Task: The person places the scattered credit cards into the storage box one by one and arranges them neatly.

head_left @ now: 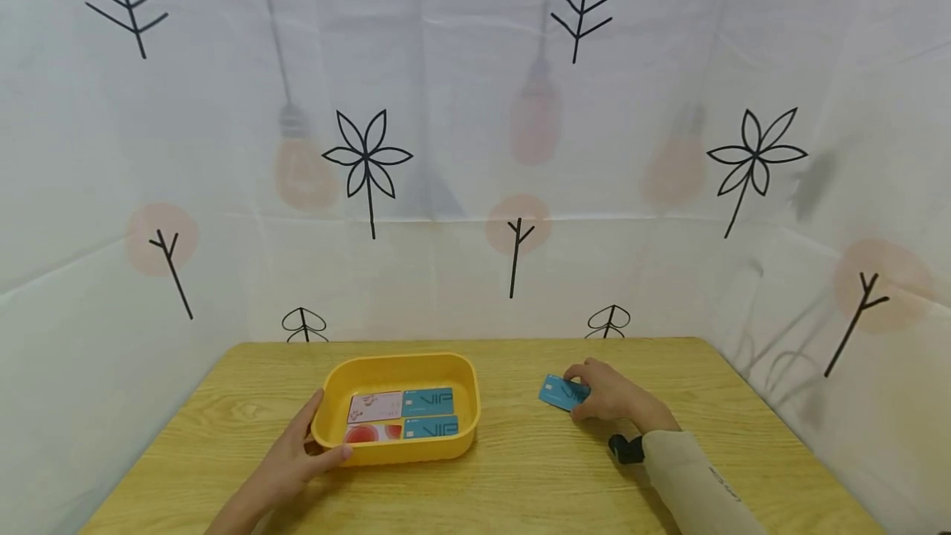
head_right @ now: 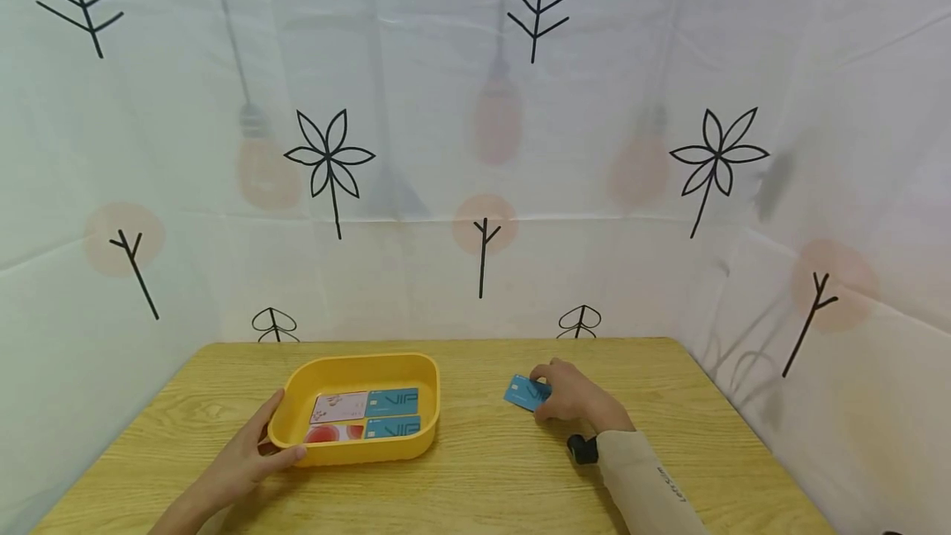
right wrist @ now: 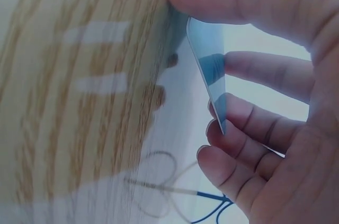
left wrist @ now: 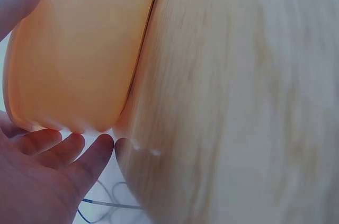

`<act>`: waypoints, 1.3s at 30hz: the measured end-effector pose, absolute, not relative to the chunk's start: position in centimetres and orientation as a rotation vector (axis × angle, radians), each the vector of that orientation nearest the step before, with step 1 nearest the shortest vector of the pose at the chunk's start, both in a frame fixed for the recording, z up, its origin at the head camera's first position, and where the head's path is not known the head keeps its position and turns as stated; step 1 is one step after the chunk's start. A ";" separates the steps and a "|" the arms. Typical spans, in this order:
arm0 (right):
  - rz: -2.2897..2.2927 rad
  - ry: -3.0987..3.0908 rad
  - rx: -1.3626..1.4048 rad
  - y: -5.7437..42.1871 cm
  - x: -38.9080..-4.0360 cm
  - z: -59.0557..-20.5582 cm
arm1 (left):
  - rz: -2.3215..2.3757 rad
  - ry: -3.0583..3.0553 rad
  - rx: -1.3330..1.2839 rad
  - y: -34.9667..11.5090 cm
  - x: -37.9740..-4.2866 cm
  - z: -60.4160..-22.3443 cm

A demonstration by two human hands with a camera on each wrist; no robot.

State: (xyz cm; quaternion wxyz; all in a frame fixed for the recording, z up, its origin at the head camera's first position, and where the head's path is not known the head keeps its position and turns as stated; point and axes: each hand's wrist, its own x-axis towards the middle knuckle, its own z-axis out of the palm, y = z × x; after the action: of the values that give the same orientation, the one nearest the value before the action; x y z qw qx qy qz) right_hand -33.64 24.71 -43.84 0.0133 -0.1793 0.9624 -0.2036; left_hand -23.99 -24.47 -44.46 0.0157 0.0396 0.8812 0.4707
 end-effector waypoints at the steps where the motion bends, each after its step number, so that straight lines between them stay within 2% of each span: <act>1: -0.635 2.998 -0.558 24.7 -33.6 -43.8 | 1.463 2.742 0.124 -24.5 -24.0 -44.5; 39: -0.690 3.018 -0.725 24.0 -33.8 -43.0 | 1.499 2.730 0.142 -24.5 -24.4 -44.6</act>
State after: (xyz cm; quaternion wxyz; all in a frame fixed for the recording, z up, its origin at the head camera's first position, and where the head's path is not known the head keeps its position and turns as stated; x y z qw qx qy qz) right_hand -33.83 24.03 -43.05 -0.0188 -0.2279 0.9490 -0.2170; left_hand -24.35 -24.47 -44.63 0.0120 0.0454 0.8756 0.4807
